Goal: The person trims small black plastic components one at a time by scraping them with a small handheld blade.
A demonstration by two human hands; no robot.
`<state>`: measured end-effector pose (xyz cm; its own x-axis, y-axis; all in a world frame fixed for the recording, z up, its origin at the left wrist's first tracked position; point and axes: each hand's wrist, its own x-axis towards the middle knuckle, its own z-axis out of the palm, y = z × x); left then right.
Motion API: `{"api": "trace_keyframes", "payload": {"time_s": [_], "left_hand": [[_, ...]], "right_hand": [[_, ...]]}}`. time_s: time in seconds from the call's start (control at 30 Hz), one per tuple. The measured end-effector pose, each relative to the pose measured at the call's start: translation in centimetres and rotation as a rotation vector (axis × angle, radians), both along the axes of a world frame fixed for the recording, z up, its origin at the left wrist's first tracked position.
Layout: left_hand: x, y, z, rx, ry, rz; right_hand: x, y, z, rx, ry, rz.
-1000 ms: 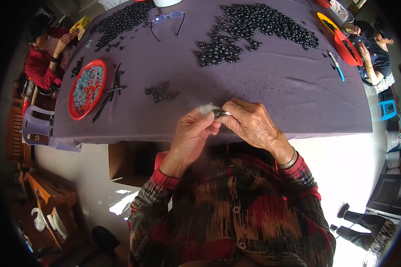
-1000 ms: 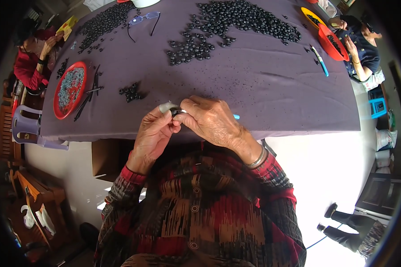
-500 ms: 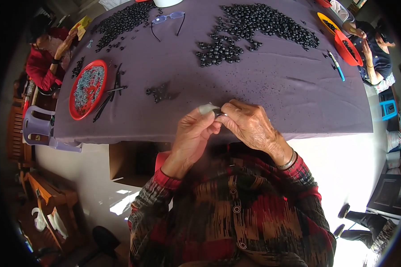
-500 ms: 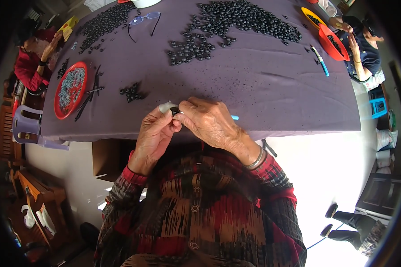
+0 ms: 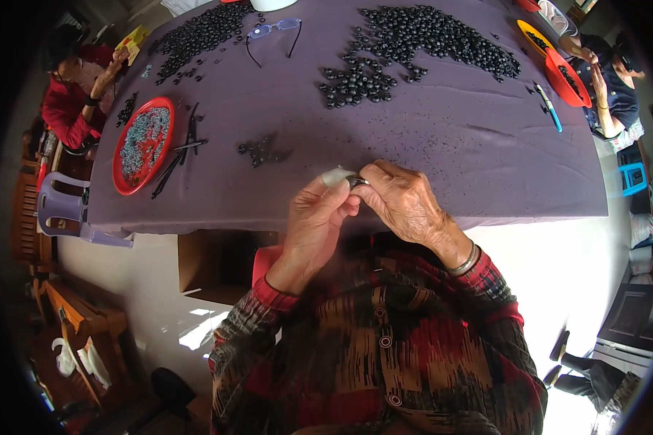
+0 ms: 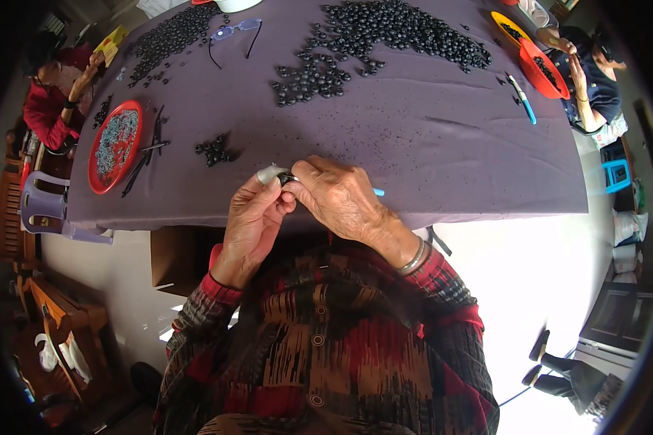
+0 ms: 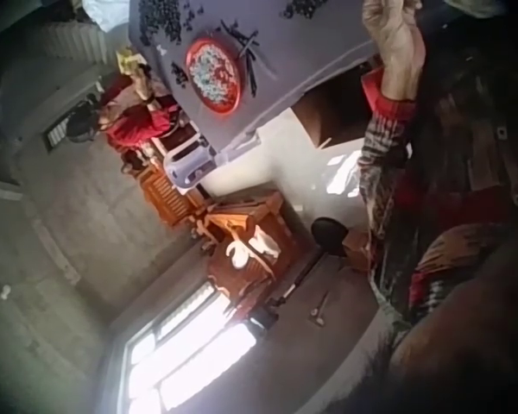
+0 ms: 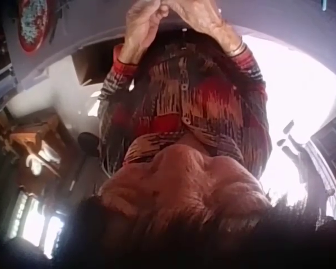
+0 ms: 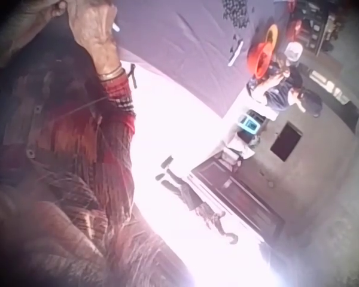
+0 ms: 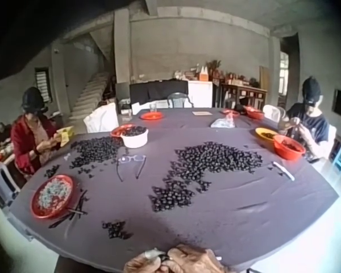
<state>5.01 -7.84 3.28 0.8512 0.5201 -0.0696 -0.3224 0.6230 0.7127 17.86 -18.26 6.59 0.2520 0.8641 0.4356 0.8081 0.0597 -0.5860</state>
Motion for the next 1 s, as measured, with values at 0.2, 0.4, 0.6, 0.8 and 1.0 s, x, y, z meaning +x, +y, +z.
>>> {"api": "trace_keyframes", "payload": {"time_s": [0.2, 0.4, 0.6, 0.8, 1.0], "left_hand": [[0.2, -0.5, -0.4, -0.031, 0.006, 0.028], [0.2, -0.9, -0.6, -0.069, 0.017, 0.042], [0.6, -1.0, -0.1, -0.077, -0.010, 0.072], [0.5, -1.1, 0.1, -0.056, -0.024, 0.065], [0.6, -1.1, 0.1, -0.068, 0.008, 0.078]], "right_hand": [[-0.1, 0.3, -1.0, 0.064, -0.142, -0.083], [-0.2, 0.5, -1.1, 0.094, -0.202, -0.110], [-0.4, 0.4, -0.9, 0.110, -0.237, -0.123], [-0.3, 0.4, -0.2, 0.102, -0.164, -0.126], [-0.3, 0.4, -0.8, 0.100, -0.190, -0.109]]}}
